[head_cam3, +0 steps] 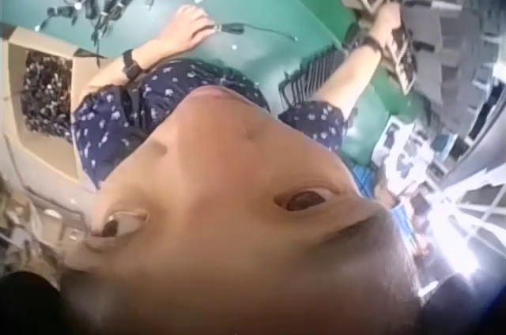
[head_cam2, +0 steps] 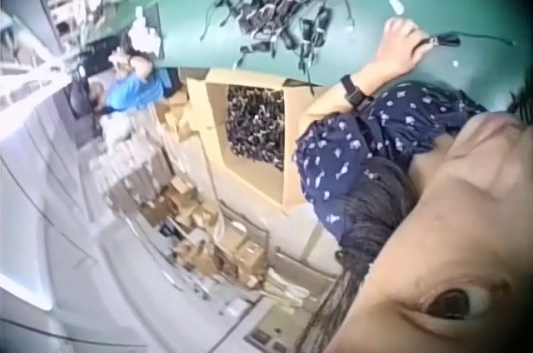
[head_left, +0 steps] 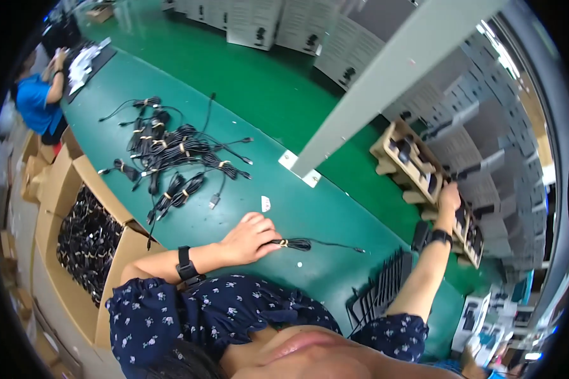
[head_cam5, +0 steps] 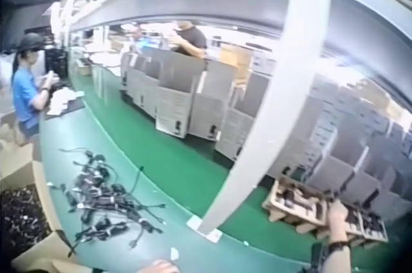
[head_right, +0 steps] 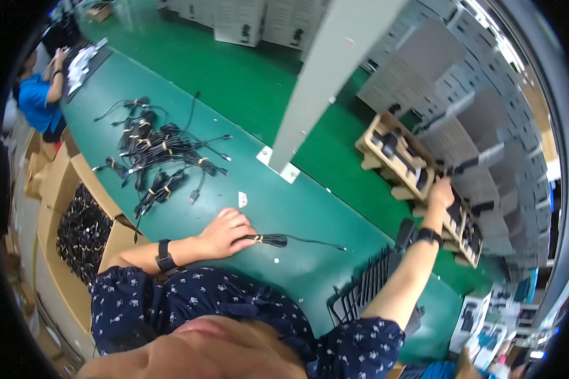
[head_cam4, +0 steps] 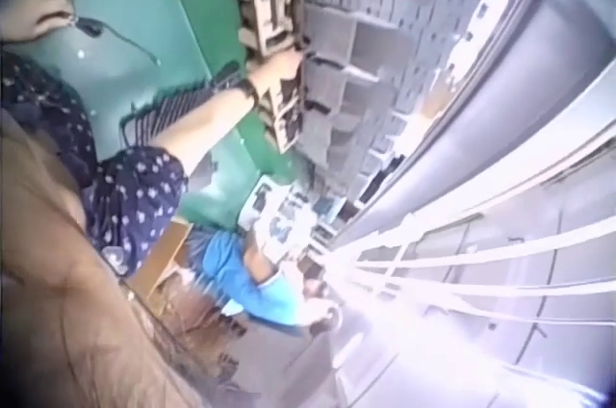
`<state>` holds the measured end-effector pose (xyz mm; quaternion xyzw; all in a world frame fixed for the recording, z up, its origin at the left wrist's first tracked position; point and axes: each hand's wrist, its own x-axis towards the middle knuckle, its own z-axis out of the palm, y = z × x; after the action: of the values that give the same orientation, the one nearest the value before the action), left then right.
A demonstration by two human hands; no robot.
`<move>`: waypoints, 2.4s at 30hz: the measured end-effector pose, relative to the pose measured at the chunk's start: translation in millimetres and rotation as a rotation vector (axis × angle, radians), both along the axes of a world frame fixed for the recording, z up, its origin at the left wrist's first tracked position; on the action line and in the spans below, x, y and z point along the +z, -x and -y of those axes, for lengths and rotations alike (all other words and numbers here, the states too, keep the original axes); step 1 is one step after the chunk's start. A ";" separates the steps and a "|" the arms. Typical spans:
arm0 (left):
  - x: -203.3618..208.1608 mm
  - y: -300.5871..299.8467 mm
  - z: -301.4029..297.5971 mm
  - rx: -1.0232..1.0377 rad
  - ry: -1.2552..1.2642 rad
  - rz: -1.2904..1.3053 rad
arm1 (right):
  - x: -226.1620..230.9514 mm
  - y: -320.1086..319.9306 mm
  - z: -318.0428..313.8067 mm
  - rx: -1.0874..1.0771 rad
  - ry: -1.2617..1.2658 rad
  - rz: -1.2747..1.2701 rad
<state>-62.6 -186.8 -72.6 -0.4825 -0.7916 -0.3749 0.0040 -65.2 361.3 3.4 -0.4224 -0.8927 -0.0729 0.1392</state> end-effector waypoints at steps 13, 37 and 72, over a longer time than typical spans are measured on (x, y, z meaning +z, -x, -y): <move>-1.7 3.7 0.5 -0.017 -0.009 0.027 | -10.3 10.0 -23.8 0.069 0.126 0.024; 6.7 14.3 18.2 0.168 -0.130 -0.144 | 6.7 -25.4 17.0 0.082 -0.215 0.264; 25.9 2.1 -34.3 -0.033 -0.064 -0.067 | -5.8 -72.8 362.0 0.991 1.585 -0.795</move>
<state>-64.7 -152.6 -46.7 -0.5073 -0.7706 -0.3838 0.0396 7.5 -0.6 -2.4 0.0310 -0.6476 0.7517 0.1206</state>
